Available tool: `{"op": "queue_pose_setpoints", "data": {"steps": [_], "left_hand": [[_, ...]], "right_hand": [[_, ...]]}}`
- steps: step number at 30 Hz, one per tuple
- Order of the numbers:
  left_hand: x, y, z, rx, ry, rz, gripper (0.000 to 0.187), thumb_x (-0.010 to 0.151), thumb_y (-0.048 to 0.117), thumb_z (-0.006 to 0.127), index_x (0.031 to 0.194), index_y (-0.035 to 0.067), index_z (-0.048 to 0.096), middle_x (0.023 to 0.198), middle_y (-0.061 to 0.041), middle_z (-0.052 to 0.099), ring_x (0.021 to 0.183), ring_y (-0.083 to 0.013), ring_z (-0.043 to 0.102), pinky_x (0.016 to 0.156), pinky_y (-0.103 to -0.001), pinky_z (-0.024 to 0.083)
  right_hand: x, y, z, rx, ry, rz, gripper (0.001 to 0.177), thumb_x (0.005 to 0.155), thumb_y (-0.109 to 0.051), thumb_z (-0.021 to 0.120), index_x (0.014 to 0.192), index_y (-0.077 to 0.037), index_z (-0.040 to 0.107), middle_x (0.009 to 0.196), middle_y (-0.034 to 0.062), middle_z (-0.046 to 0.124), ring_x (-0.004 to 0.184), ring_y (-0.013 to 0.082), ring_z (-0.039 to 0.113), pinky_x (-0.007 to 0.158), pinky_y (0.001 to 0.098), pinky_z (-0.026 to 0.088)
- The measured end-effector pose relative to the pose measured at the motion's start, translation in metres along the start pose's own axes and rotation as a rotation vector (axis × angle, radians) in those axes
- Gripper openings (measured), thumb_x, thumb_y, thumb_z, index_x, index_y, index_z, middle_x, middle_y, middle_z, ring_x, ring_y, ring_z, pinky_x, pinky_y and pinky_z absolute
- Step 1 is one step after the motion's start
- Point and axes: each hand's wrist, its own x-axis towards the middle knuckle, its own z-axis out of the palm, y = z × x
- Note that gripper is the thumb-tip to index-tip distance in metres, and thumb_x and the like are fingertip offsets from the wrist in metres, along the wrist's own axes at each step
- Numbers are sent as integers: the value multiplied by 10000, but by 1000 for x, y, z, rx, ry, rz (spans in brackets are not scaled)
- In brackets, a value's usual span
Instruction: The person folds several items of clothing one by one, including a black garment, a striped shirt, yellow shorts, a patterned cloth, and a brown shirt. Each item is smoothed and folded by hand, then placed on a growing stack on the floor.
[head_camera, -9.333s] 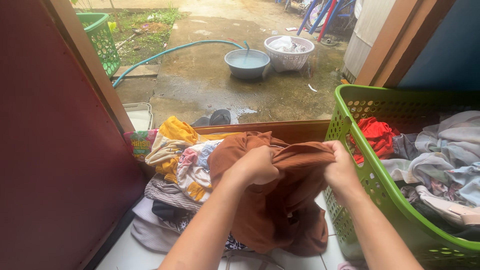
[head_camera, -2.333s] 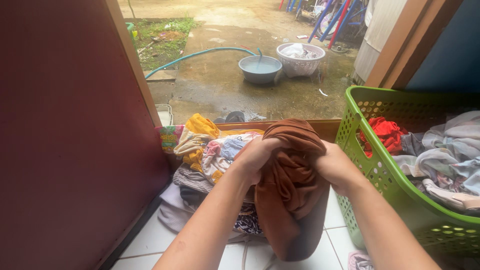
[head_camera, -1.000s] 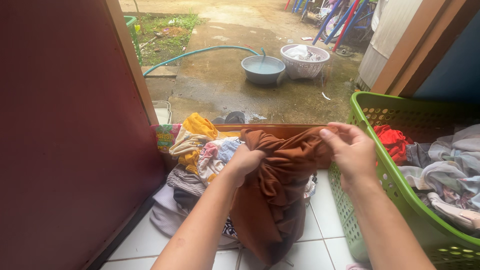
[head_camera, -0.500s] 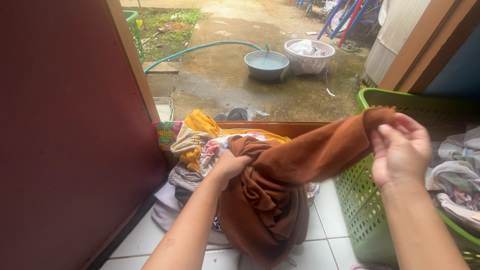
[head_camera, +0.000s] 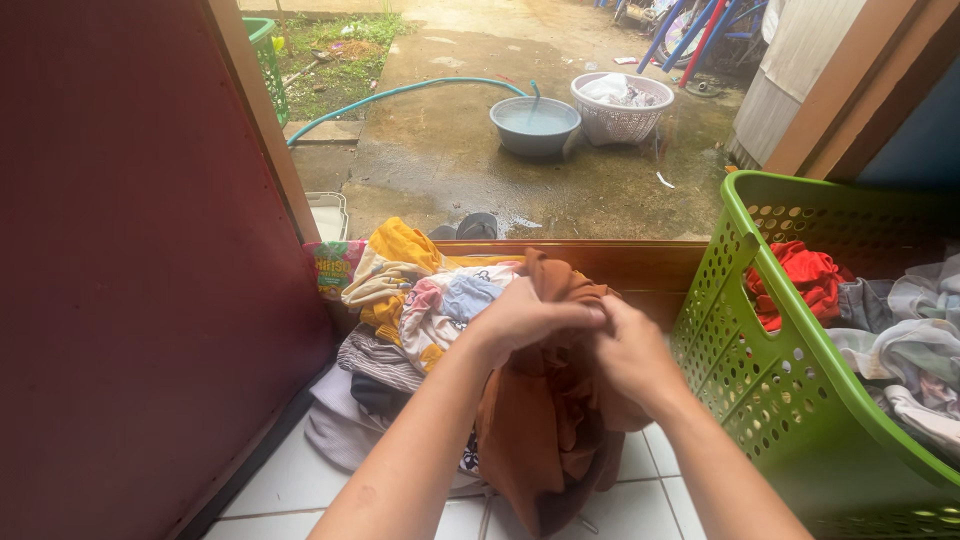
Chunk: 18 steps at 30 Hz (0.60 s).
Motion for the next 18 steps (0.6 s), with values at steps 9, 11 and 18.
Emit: {"op": "queue_pose_setpoints", "data": {"steps": [9,11,18], "left_hand": [[5,-28,-6,834,208,-252,553,723,293,791,1120,-74,680,1092,-221,705,1070,-312,683,934,-372,529],[7,-38,-10,766,267,-285,535,790,278,695,1198,-66,663,1132,-246,694,1108,-342,662,981,-374,494],[1,-20,-14,-14,40,-118,623,768,327,677,1301,7,641,1208,-144,734,1116,-239,688,971,-345,525]], "right_hand": [[14,2,-35,618,97,-13,211,979,-202,693,1021,3,707,914,64,741,780,101,635,716,274,518],[15,6,-46,682,125,37,203,971,-179,739,984,16,689,893,85,720,746,132,616,681,296,502],[22,39,-57,847,371,83,99,943,-96,705,1028,-53,681,967,15,721,859,78,655,774,235,532]]}}
